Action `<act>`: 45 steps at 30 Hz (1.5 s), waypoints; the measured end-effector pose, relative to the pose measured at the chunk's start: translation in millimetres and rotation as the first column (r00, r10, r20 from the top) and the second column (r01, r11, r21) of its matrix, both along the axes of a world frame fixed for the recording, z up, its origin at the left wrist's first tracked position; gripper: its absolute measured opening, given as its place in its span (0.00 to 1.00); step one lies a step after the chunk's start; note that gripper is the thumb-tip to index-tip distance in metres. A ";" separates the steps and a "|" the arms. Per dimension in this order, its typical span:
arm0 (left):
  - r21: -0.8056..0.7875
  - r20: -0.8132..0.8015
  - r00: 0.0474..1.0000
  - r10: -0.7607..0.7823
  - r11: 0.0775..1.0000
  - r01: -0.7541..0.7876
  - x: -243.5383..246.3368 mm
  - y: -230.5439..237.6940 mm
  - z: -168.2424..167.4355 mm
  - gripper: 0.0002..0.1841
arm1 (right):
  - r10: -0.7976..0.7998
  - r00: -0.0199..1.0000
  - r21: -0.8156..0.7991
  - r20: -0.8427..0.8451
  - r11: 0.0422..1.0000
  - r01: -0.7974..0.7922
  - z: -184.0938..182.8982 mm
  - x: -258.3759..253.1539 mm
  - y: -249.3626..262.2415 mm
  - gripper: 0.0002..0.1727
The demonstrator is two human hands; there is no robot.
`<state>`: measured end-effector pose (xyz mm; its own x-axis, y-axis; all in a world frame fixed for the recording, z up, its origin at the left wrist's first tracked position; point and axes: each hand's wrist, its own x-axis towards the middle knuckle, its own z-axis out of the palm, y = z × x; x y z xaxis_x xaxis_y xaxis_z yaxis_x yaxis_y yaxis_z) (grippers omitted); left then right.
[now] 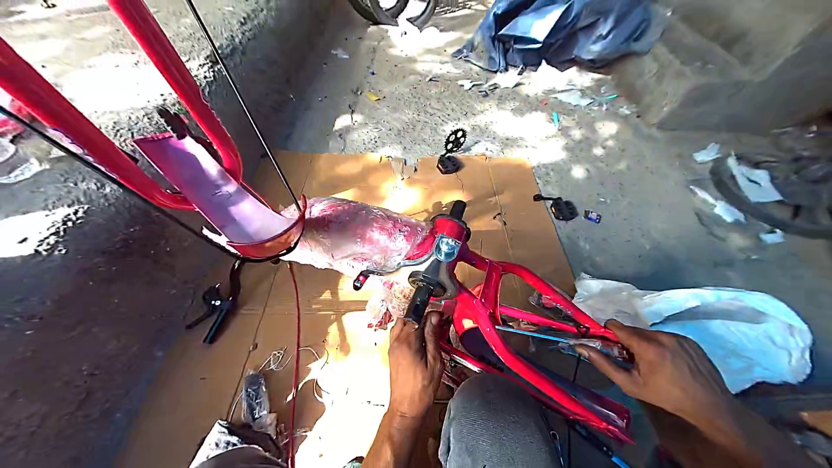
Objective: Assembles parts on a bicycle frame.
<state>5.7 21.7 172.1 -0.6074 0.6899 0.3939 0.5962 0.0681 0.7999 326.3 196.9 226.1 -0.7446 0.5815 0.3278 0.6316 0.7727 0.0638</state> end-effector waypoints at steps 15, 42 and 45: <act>0.198 -0.148 0.989 -0.013 0.979 0.042 25.0 -9.3 -46.9 0.19 | -0.019 1.000 -0.067 0.022 0.998 0.020 8.6 -1.4 -8.7 0.34; 0.135 -0.185 0.981 0.056 0.990 -0.031 23.8 -4.9 -36.5 0.19 | -0.021 1.000 -0.038 0.021 0.999 0.021 -0.6 -1.8 -2.7 0.34; 0.202 -0.221 0.972 0.083 0.979 -0.037 24.3 -6.6 -55.1 0.21 | -0.025 1.000 -0.021 0.013 0.999 0.025 -1.8 -2.0 -2.0 0.35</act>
